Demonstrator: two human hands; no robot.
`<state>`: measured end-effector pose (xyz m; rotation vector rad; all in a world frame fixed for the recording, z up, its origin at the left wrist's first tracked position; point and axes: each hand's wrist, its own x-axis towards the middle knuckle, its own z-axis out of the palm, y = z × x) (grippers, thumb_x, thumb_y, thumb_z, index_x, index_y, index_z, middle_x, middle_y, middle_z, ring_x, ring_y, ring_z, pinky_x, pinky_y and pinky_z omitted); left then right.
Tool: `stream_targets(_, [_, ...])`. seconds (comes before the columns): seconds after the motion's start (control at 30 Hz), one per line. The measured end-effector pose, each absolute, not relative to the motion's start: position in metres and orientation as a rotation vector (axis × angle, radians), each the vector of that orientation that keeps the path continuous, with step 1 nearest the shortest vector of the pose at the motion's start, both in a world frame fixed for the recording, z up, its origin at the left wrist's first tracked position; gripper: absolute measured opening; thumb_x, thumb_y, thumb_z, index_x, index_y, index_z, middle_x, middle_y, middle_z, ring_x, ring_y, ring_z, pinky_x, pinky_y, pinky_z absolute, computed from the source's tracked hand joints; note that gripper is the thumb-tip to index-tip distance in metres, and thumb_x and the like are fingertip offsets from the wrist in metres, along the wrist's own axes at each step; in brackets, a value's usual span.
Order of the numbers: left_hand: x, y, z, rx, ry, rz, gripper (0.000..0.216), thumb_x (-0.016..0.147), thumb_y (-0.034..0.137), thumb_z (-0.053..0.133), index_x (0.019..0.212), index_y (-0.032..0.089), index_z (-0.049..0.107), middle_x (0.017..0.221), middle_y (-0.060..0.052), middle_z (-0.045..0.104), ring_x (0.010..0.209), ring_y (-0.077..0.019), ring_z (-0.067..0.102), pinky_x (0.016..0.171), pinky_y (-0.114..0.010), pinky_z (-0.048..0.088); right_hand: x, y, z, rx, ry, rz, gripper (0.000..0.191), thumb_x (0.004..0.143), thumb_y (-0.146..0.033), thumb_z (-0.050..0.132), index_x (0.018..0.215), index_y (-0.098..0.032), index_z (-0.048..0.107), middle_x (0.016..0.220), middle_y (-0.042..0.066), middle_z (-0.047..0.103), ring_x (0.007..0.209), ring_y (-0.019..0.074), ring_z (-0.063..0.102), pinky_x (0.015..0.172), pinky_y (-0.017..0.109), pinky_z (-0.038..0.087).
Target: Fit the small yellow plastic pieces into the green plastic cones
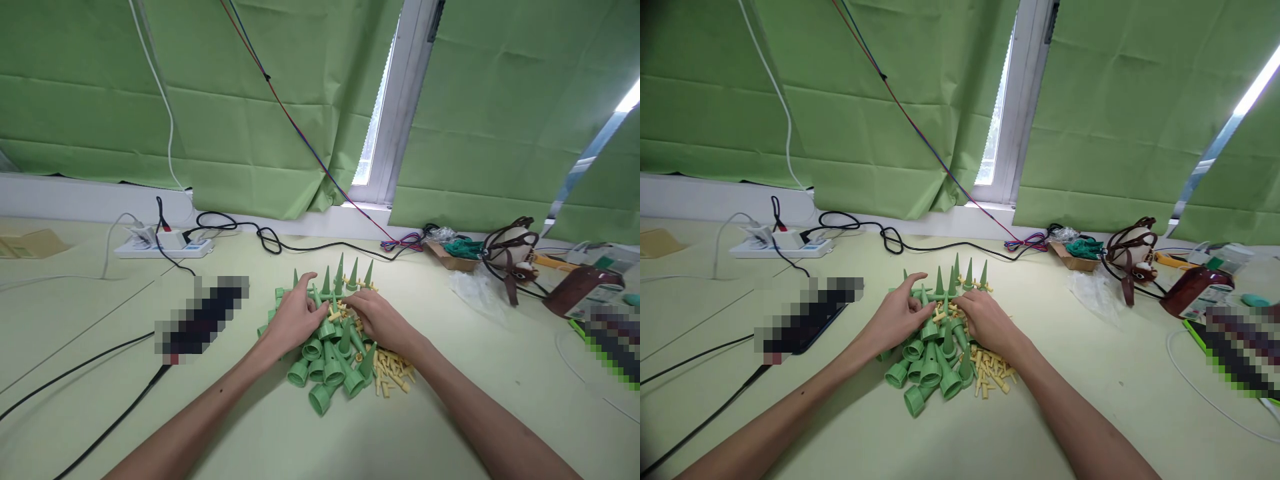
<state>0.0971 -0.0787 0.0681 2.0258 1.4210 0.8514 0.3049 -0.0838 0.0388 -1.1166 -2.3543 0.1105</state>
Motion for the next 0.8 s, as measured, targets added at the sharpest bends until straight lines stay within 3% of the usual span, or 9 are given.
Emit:
stream_targets(0.27, [0.0983, -0.0815, 0.0665, 2.138, 1.418, 0.828, 0.03, 0.088, 0.039, 0.05, 0.107, 0.017, 0.061, 0.047, 0.005, 0.052, 0.043, -0.0143, 0.045, 0.045, -0.023, 0.03, 0.3064, -0.082, 0.038, -1.132, -2.352, 0.242, 0.047, 0.078, 0.009, 0.038, 0.104, -0.013, 0.069, 0.101, 0.011, 0.066, 0.094, 0.0211, 0.057, 0.082, 0.034, 0.048])
stream_targets(0.4, [0.0994, -0.0812, 0.0643, 2.229, 1.41, 0.831, 0.028, 0.09, 0.036, 0.047, 0.085, 0.017, 0.066, 0.049, 0.001, 0.055, 0.045, -0.0141, 0.046, 0.046, -0.023, 0.029, 0.306, -0.0816, 0.038, -1.119, -2.357, 0.262, 0.048, 0.078, 0.009, 0.038, 0.106, -0.014, 0.071, 0.102, 0.011, 0.065, 0.096, 0.0213, 0.058, 0.084, 0.035, 0.048])
stream_targets(0.8, [0.1009, -0.0834, 0.0641, 2.312, 1.359, 0.827, 0.031, 0.092, 0.033, 0.045, 0.082, 0.017, 0.068, 0.054, -0.002, 0.06, 0.046, -0.0152, 0.051, 0.046, -0.024, 0.03, 0.3086, -0.0804, 0.0344, -1.169, -2.355, 0.282, 0.048, 0.083, 0.005, 0.04, 0.111, -0.018, 0.072, 0.099, 0.01, 0.064, 0.094, 0.0209, 0.058, 0.081, 0.034, 0.048])
